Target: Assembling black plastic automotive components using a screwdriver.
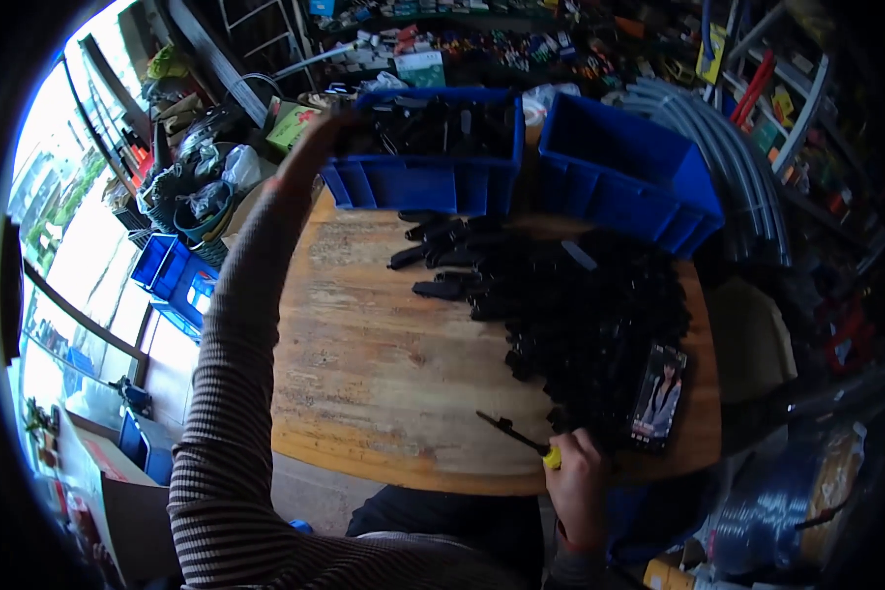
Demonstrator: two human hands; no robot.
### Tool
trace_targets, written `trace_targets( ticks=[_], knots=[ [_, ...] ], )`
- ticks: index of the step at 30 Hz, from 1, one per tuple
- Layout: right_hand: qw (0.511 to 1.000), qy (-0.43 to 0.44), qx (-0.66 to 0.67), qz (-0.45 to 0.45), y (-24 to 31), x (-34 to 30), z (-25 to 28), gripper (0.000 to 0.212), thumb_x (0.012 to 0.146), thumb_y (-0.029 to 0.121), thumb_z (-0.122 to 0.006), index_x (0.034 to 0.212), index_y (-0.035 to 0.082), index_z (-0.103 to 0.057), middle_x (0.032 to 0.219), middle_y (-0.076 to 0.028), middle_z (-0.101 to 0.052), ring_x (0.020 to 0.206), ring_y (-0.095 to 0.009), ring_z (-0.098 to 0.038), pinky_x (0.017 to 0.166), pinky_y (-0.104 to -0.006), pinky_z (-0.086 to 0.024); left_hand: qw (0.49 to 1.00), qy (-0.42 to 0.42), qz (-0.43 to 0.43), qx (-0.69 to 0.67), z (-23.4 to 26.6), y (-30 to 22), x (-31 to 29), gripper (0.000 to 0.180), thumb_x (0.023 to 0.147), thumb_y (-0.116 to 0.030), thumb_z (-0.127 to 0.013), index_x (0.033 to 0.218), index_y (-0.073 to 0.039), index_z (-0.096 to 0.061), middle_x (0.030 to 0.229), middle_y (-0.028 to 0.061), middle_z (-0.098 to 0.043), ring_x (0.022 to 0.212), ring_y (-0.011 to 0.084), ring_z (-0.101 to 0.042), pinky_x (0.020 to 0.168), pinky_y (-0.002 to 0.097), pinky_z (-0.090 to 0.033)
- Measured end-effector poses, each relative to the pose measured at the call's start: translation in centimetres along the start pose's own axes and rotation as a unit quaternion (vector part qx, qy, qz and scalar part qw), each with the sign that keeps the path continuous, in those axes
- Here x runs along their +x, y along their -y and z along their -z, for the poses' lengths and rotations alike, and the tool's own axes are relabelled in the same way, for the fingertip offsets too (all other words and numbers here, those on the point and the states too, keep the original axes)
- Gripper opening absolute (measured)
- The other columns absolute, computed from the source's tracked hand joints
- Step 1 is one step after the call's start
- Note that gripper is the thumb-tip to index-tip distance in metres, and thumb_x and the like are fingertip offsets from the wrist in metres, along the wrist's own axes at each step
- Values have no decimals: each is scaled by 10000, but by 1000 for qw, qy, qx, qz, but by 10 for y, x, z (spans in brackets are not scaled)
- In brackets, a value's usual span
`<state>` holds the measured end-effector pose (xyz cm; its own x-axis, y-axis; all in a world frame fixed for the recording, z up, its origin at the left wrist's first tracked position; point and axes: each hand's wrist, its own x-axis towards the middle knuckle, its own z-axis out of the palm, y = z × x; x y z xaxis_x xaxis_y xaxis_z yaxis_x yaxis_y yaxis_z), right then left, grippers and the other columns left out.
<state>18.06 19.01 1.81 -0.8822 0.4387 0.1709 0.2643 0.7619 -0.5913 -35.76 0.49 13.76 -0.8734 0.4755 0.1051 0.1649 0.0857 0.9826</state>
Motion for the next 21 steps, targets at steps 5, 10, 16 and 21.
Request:
trace_targets(
  ticks=[5,10,16,21],
  knots=[
    [1000,-4,1,-11,-5,4,4,232,686,-41,-733,888,-28,-620,852,-170,-599,777,-334,-622,652,-376,-496,718,-254,-358,539,-71,-2,0,382,832,-287,-686,1166,-113,-620,1038,119,-645,1007,322,-608,779,368,-538],
    [1000,-10,-15,-3,-13,1,13,208,692,-75,-676,880,-27,-600,854,-165,-608,783,-333,-631,653,-370,-497,804,134,-312,488,-182,68,-150,434,755,-124,-639,1187,-136,-599,1005,132,-620,977,329,-599,852,418,-501],
    [998,-46,45,16,-5,-8,7,216,697,-76,-659,890,-12,-587,834,-150,-606,757,-326,-632,647,-356,-496,803,61,-330,492,-139,114,-195,440,774,23,-519,1202,-68,-565,999,151,-599,957,340,-562,840,424,-475],
    [992,-96,83,27,-5,-12,11,179,752,-24,-697,890,0,-586,823,-130,-622,730,-276,-643,647,-317,-491,862,206,-256,387,-152,61,-232,408,777,85,-493,1129,-71,-628,1016,138,-645,1012,320,-575,891,396,-479]
  ],
)
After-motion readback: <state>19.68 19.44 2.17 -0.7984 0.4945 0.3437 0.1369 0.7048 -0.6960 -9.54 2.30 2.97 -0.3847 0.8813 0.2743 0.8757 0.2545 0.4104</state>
